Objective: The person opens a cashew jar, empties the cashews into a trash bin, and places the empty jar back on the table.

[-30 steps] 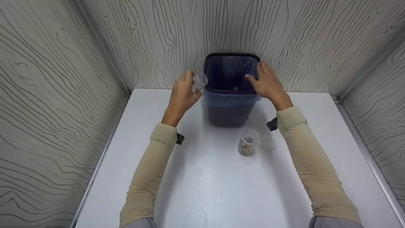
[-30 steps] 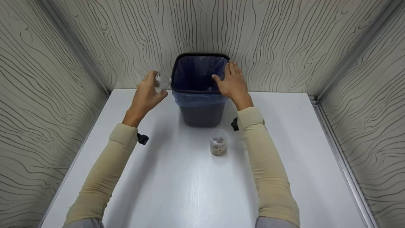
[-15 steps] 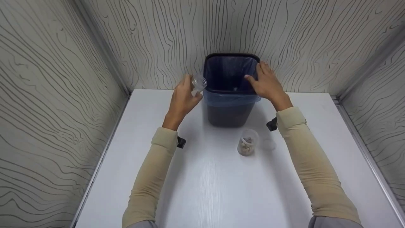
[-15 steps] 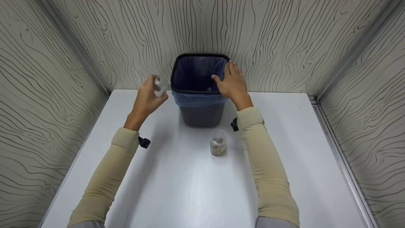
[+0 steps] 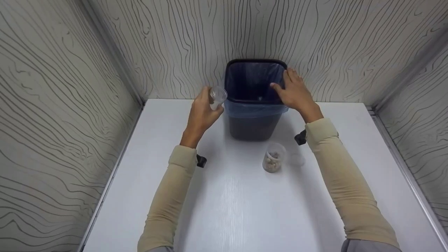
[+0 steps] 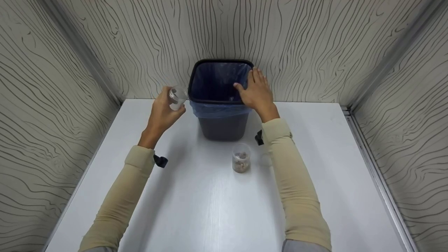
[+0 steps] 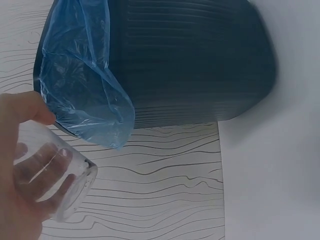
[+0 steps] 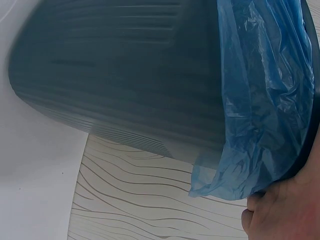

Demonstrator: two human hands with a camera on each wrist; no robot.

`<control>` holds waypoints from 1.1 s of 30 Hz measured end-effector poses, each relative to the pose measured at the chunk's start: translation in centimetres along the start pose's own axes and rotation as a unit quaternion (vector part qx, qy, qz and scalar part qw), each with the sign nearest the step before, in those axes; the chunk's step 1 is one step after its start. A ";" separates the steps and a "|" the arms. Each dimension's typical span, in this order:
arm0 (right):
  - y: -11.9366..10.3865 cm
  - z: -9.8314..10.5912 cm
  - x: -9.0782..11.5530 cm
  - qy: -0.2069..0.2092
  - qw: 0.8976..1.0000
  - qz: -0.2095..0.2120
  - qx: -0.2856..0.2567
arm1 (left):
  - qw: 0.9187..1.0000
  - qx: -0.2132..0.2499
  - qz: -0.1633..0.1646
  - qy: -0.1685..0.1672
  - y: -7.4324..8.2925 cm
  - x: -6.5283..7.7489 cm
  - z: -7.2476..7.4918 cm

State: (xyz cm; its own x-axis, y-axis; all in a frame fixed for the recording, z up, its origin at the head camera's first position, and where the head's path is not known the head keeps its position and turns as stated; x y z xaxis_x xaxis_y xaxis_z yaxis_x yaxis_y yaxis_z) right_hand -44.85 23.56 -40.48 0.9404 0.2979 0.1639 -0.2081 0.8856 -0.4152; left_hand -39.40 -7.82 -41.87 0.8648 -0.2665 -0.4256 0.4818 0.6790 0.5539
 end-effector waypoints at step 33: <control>-0.1 0.0 0.0 -0.003 1.000 -0.002 -0.003 | 0.999 0.043 0.018 0.011 -1.2 1.9 -1.0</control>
State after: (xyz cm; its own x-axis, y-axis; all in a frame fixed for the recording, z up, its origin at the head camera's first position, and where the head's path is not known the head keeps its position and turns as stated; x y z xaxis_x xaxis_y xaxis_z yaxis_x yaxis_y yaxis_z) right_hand -44.84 23.48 -40.50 0.9395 0.2971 0.1707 -0.2032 0.8842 -0.4206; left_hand -38.49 -8.45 -43.98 0.8794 -0.2271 -0.4185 0.4610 0.6259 0.6291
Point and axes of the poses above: each hand's wrist, its own x-axis away from the middle knuckle, its own z-axis out of the back of the hand, y = z × x, the point moved 6 cm from there along -x, towards the middle knuckle, and after that the axes turned 13 degrees about -y, right-handed, at the moved point
